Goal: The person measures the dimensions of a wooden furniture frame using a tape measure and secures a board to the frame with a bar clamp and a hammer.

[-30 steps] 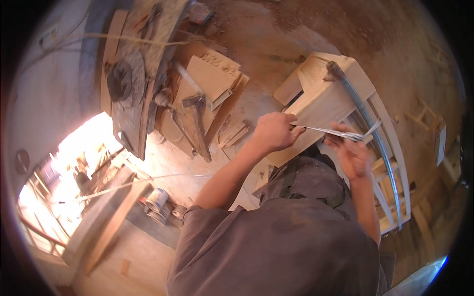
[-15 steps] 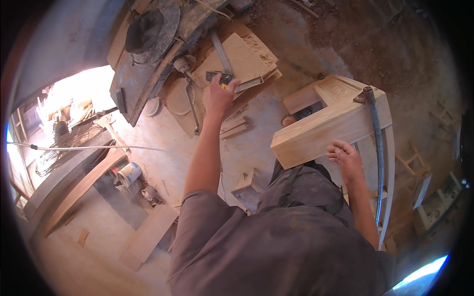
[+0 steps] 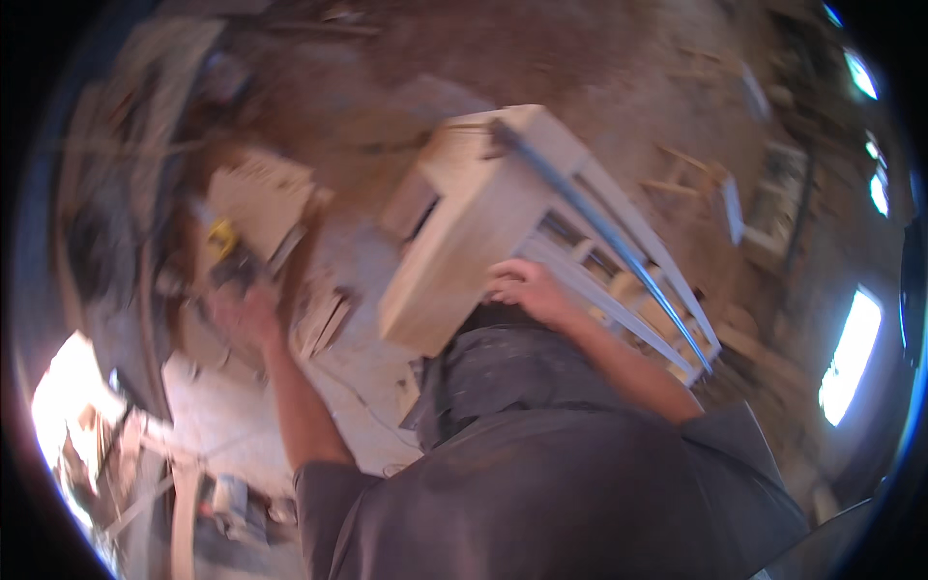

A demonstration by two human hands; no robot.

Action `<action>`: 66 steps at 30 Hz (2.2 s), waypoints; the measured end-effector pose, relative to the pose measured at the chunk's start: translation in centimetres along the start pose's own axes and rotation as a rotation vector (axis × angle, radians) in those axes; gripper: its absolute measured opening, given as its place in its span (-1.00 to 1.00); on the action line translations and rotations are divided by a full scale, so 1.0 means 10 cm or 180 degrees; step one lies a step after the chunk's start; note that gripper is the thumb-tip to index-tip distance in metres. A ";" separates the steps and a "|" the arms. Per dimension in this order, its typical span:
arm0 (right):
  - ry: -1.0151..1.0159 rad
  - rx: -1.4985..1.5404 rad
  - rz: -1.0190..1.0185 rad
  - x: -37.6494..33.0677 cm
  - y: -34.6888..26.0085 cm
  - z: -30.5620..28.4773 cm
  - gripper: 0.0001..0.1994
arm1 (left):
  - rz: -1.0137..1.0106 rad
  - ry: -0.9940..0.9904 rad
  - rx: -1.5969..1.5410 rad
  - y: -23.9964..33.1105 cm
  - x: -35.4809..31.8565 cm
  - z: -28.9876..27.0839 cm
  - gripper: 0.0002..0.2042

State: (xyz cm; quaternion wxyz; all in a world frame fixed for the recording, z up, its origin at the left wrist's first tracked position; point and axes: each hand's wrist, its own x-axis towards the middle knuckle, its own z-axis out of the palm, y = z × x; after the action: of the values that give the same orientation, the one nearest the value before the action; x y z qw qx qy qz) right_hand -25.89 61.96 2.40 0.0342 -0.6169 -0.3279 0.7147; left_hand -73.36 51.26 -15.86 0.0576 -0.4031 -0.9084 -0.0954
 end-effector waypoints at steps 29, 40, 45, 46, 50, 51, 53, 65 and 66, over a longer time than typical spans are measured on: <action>0.1260 -0.2441 -0.1967 -0.37 -1.26 -0.82 -0.63 | 0.0282 -0.1726 -0.4620 4.02 -1.08 -1.93 -0.61; 0.0779 -0.4391 -0.1020 0.20 -2.77 -1.33 -0.67 | 0.0846 -0.1819 -0.1898 3.49 -1.01 -1.02 -0.63; 0.0337 -0.6222 0.0131 0.71 -3.06 -1.01 -0.74 | 0.0972 -0.1489 -0.1886 3.46 -1.00 -0.90 -0.64; 0.0163 -0.6495 0.0375 0.78 -3.07 -0.93 -0.74 | 0.0933 -0.1569 -0.1901 3.45 -1.01 -0.89 -0.64; -0.0178 -0.6815 0.0677 0.94 -3.16 -0.80 -0.73 | 0.0828 -0.1711 -0.1956 3.45 -1.01 -0.89 -0.63; -0.0104 -0.6713 0.0429 0.96 -3.20 -0.81 -0.74 | 0.0852 -0.1702 -0.1966 3.44 -1.00 -0.89 -0.62; 0.0039 -0.6482 -0.0047 1.05 -3.32 -0.86 -0.75 | 0.0857 -0.1763 -0.2012 3.42 -0.96 -0.92 -0.62; 0.0677 -0.6434 0.0051 1.09 -3.19 -0.87 -0.78 | 0.0832 -0.1482 -0.2178 3.35 -1.00 -0.80 -0.62; 0.0081 -0.6744 0.0816 0.91 -2.87 -0.91 -0.69 | 0.0849 -0.1448 -0.2237 3.33 -1.04 -0.82 -0.63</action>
State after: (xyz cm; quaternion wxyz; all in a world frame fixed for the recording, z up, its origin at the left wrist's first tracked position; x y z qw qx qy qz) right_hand -30.04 92.42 8.98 -0.5916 -0.3694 -0.7144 0.0571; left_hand -41.44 63.78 -5.56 -0.2727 -0.5226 -0.7503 -0.2992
